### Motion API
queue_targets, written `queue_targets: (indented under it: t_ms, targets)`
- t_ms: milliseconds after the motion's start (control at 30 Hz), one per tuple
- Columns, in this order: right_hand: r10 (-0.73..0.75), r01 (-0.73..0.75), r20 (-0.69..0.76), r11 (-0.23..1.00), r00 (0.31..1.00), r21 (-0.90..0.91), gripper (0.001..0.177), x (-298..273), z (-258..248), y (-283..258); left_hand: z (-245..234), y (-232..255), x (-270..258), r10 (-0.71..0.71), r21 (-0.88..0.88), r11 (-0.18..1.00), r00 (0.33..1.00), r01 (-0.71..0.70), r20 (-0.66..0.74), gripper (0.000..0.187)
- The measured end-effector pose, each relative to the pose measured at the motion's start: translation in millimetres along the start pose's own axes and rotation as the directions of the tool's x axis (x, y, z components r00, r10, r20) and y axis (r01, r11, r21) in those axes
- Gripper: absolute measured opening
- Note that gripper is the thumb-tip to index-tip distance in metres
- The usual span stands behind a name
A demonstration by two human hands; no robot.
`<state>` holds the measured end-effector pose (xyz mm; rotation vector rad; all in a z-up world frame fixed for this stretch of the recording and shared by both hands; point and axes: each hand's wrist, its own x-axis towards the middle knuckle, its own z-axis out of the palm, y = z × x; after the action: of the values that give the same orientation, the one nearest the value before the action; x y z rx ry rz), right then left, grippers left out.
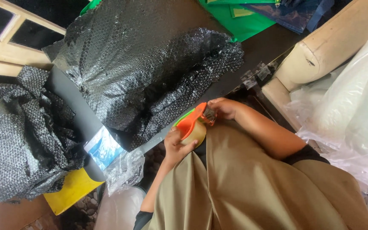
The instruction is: Wrapping a green tote bag with black bubble wrap and securing it with tape using a dispenser.
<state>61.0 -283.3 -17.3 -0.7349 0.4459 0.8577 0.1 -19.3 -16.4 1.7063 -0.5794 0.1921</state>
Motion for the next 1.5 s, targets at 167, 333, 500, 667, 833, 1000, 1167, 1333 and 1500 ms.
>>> queue_targets:
  t_ms: [167,333,500,667,833,1000,1167,1333,1500]
  targets:
    - [-0.370,0.126,-0.218,0.714,0.903,-0.689,0.012,80,-101,74,-2,16,9,0.140,0.035,0.989,0.990,-0.141,0.012,0.038]
    - [-0.638,0.136,-0.057,0.249,0.768,-0.959,0.016,48,-121,-7,-5,5,8,0.143,0.008,0.990,0.990,-0.143,0.002,0.037]
    - [-0.477,-0.100,-0.094,0.014,0.874,-0.995,0.022,14,-128,-81,-16,-11,-3,0.041,-0.046,0.998,0.999,-0.040,0.023,0.032]
    - [-0.401,-0.187,-0.120,-0.131,0.908,-0.974,0.019,32,-127,-87,-14,4,6,0.013,-0.057,0.998,1.000,-0.013,0.006,0.033]
    - [-0.420,-0.323,-0.168,-0.332,0.892,-0.886,0.020,88,-150,-70,-20,5,1,-0.025,-0.033,0.999,1.000,0.025,-0.008,0.033]
    - [-0.475,-0.567,-0.407,-0.262,0.780,-0.781,0.050,79,-129,-77,-21,8,-4,-0.062,-0.024,0.998,0.997,0.060,-0.054,0.036]
    - [-0.468,-0.462,-0.345,-0.162,0.814,-0.872,0.061,16,-83,-106,-27,9,-12,-0.103,0.019,0.994,0.993,0.105,-0.061,0.038]
    - [-0.670,0.027,-0.156,0.255,0.726,-0.967,0.034,-38,-30,-100,-27,7,-19,-0.183,0.103,0.976,0.979,0.192,-0.089,0.043]
    - [-0.820,0.514,0.274,0.028,0.502,-0.858,0.037,-47,41,-60,-25,16,-10,-0.172,0.164,0.969,0.981,0.186,-0.095,0.043]
